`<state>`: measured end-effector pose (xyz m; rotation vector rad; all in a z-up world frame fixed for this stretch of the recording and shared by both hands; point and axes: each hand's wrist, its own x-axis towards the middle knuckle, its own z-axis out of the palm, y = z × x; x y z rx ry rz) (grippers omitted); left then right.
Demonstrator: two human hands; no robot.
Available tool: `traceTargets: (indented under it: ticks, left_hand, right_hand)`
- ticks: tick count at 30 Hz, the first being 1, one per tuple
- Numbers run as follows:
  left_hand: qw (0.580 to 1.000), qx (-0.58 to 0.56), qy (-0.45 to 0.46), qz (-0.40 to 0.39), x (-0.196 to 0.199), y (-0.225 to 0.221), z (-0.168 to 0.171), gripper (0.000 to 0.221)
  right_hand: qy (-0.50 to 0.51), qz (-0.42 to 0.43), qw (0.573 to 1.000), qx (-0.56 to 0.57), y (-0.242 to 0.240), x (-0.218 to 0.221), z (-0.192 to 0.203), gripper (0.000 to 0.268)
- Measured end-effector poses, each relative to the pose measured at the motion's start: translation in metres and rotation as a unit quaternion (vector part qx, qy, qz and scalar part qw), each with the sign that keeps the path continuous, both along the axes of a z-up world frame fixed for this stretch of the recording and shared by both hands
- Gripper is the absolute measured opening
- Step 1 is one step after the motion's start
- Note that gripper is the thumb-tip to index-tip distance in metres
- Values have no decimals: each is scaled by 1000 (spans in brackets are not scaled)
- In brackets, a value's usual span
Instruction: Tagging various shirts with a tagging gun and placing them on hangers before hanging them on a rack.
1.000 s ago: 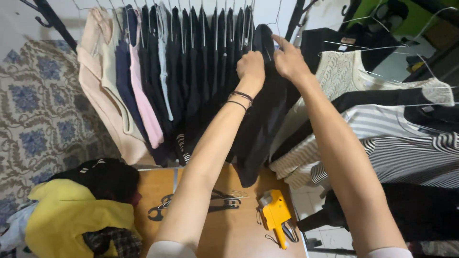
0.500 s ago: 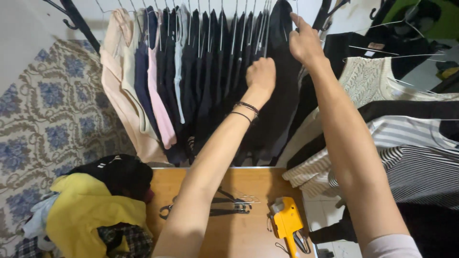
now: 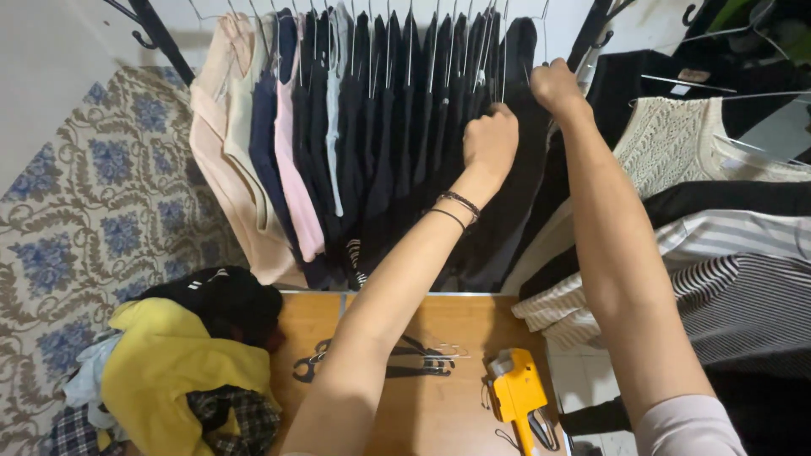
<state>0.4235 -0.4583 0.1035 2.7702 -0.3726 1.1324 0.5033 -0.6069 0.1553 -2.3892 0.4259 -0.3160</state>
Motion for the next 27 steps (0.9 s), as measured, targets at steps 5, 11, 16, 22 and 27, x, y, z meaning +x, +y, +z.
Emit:
traceTargets:
  ticks: [5, 11, 16, 22, 27]
  left_hand:
    - [999, 18, -24, 24, 11, -15, -10, 32]
    - [999, 32, -32, 27, 26, -29, -23, 39]
    - [998, 43, -45, 2, 22, -30, -25, 36]
    - [998, 28, -19, -60, -16, -6, -4, 49]
    - [997, -32, 20, -70, -26, 11, -5, 65]
  right_hand:
    - [40, 36, 998, -38, 11, -25, 7, 74]
    - [30, 16, 995, -99, 42, -93, 40, 76]
    - [-29, 5, 985, -171, 15, -78, 6, 62]
    - [-71, 4, 982, -174, 10, -88, -6, 54]
    - [-82, 75, 991, -75, 0, -83, -34, 51]
